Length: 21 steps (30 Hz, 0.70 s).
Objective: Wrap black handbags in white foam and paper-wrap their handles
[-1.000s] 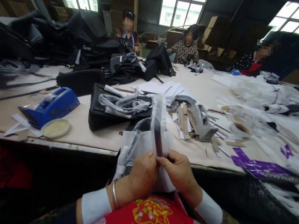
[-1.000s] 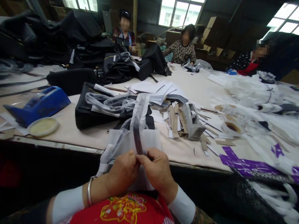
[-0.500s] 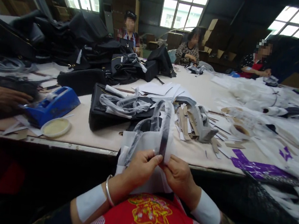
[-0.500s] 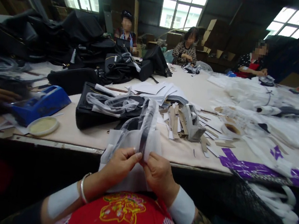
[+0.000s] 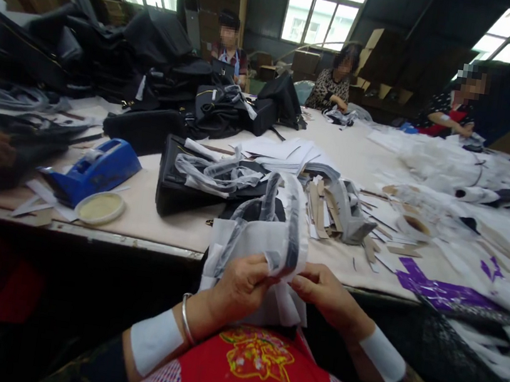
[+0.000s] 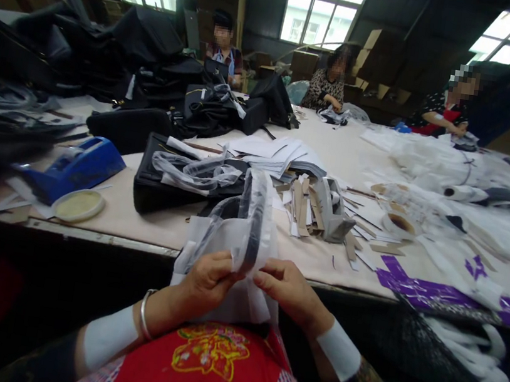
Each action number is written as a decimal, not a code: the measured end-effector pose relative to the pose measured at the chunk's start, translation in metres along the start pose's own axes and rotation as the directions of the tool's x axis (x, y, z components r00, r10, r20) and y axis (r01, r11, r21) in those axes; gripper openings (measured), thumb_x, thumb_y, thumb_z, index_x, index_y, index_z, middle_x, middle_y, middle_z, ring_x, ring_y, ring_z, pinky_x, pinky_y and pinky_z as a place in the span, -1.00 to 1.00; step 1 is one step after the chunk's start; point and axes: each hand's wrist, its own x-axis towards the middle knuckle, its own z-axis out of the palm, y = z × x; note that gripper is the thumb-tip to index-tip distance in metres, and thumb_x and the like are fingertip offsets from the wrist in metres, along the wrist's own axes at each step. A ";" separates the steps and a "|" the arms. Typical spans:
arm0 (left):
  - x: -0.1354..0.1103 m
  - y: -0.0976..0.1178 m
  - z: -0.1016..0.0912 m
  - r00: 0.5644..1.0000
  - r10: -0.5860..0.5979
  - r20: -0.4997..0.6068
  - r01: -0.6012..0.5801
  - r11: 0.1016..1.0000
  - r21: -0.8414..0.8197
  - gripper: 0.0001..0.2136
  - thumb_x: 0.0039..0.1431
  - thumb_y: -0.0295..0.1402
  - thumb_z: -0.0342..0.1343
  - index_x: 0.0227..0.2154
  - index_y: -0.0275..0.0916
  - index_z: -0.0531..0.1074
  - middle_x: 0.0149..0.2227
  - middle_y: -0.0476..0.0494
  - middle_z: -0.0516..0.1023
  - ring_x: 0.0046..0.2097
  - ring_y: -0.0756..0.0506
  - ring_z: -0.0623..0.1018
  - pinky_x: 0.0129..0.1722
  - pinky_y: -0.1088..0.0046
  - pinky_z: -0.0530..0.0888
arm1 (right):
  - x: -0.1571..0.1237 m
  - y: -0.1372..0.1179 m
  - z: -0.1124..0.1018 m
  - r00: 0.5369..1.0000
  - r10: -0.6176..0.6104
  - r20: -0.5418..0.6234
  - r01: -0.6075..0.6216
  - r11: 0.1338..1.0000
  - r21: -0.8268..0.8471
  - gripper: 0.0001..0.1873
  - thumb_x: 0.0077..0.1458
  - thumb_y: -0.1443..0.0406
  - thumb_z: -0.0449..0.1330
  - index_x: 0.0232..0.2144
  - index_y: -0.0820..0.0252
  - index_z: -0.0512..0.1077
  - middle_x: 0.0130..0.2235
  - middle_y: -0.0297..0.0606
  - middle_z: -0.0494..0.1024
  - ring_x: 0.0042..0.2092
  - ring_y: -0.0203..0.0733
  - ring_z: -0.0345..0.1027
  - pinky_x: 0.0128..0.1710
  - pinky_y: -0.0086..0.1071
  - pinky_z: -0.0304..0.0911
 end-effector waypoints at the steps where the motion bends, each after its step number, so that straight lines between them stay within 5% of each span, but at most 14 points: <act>1: -0.002 -0.001 -0.001 0.997 0.054 0.061 -0.056 0.998 0.036 -0.78 0.30 -0.46 -0.02 -0.19 -0.23 0.55 -0.26 -0.20 0.55 -0.25 -0.09 0.51 -0.26 0.43 0.39 | -0.001 -0.001 -0.001 0.998 0.053 0.015 -0.054 0.993 0.105 -0.60 0.09 0.01 0.29 -0.34 0.28 0.56 -0.59 -0.43 0.27 -0.54 -0.37 0.02 -0.54 -0.46 -0.02; 5: -0.005 -0.005 -0.002 0.973 0.110 0.205 -0.154 0.964 0.216 -0.75 0.27 -0.48 -0.04 -0.22 -0.23 0.57 -0.32 -0.24 0.55 -0.30 -0.11 0.50 -0.30 0.41 0.37 | 0.001 -0.001 0.010 0.978 0.206 -0.042 -0.173 0.900 0.400 -0.62 -0.10 0.08 0.44 -0.48 0.30 0.50 -0.66 -0.51 0.11 -0.60 -0.46 -0.20 -0.60 -0.47 -0.29; 8: -0.004 -0.003 -0.006 0.982 0.026 0.187 -0.052 0.989 0.136 -0.78 0.28 -0.39 0.00 -0.25 -0.23 0.58 -0.30 -0.24 0.54 -0.28 -0.10 0.49 -0.27 0.40 0.38 | 0.004 -0.002 0.019 0.970 0.217 -0.112 -0.139 0.868 0.477 -0.64 -0.05 0.09 0.40 -0.49 0.28 0.47 -0.66 -0.53 0.08 -0.61 -0.46 -0.21 -0.62 -0.48 -0.27; 10: -0.002 0.000 -0.008 0.981 -0.114 0.158 0.131 0.985 -0.108 -0.79 0.25 -0.24 0.10 -0.31 -0.26 0.56 -0.39 -0.17 0.50 -0.34 -0.07 0.47 -0.33 0.44 0.37 | 0.005 -0.004 0.023 0.978 0.120 -0.168 -0.060 0.944 0.326 -0.70 0.03 0.13 0.35 -0.47 0.27 0.49 -0.61 -0.46 0.20 -0.57 -0.42 -0.06 -0.59 -0.49 -0.10; 12: 0.000 0.003 -0.007 0.929 -0.318 0.188 0.369 0.828 -0.423 -0.66 0.17 -0.05 0.17 -0.38 -0.29 0.51 -0.56 -0.02 0.37 -0.50 0.00 0.35 -0.49 0.50 0.29 | 0.005 -0.004 0.025 0.976 -0.067 -0.207 0.070 0.997 0.008 -0.78 0.13 0.20 0.28 -0.46 0.24 0.50 -0.52 -0.35 0.35 -0.47 -0.33 0.15 -0.46 -0.44 0.11; 14: 0.002 0.004 -0.002 0.831 -0.507 0.229 0.523 0.571 -0.633 -0.57 0.08 0.06 0.21 -0.46 -0.28 0.42 -0.66 0.13 0.18 -0.61 0.08 0.16 -0.60 0.54 0.12 | 0.005 -0.001 0.028 0.943 -0.278 -0.182 0.205 0.918 -0.340 -0.80 0.20 0.28 0.20 -0.46 0.22 0.49 -0.44 -0.28 0.41 -0.37 -0.26 0.25 -0.35 -0.39 0.17; 16: 0.004 0.005 0.005 0.767 -0.609 0.203 0.540 0.441 -0.716 -0.57 0.03 0.04 0.26 -0.53 -0.27 0.35 -0.68 0.17 0.11 -0.63 0.10 0.08 -0.63 0.55 0.05 | 0.005 0.003 0.031 0.896 -0.423 -0.138 0.272 0.766 -0.583 -0.74 0.26 0.32 0.11 -0.47 0.22 0.46 -0.45 -0.28 0.37 -0.40 -0.26 0.22 -0.37 -0.38 0.14; 18: 0.006 0.006 0.008 0.770 -0.627 0.116 0.506 0.491 -0.709 -0.62 0.07 -0.05 0.26 -0.54 -0.28 0.38 -0.66 0.14 0.17 -0.60 0.10 0.14 -0.60 0.55 0.11 | 0.004 0.006 0.031 0.869 -0.475 -0.136 0.269 0.685 -0.677 -0.70 0.28 0.33 0.07 -0.50 0.21 0.42 -0.47 -0.29 0.32 -0.43 -0.27 0.17 -0.41 -0.38 0.10; 21: 0.005 0.008 0.006 0.865 -0.500 -0.032 0.411 0.744 -0.526 -0.75 0.18 -0.21 0.20 -0.48 -0.30 0.51 -0.55 0.00 0.39 -0.48 0.03 0.34 -0.45 0.51 0.28 | 0.003 0.003 0.023 0.914 -0.359 -0.191 0.216 0.827 -0.519 -0.71 0.26 0.22 0.14 -0.48 0.21 0.42 -0.48 -0.33 0.32 -0.43 -0.27 0.15 -0.42 -0.40 0.09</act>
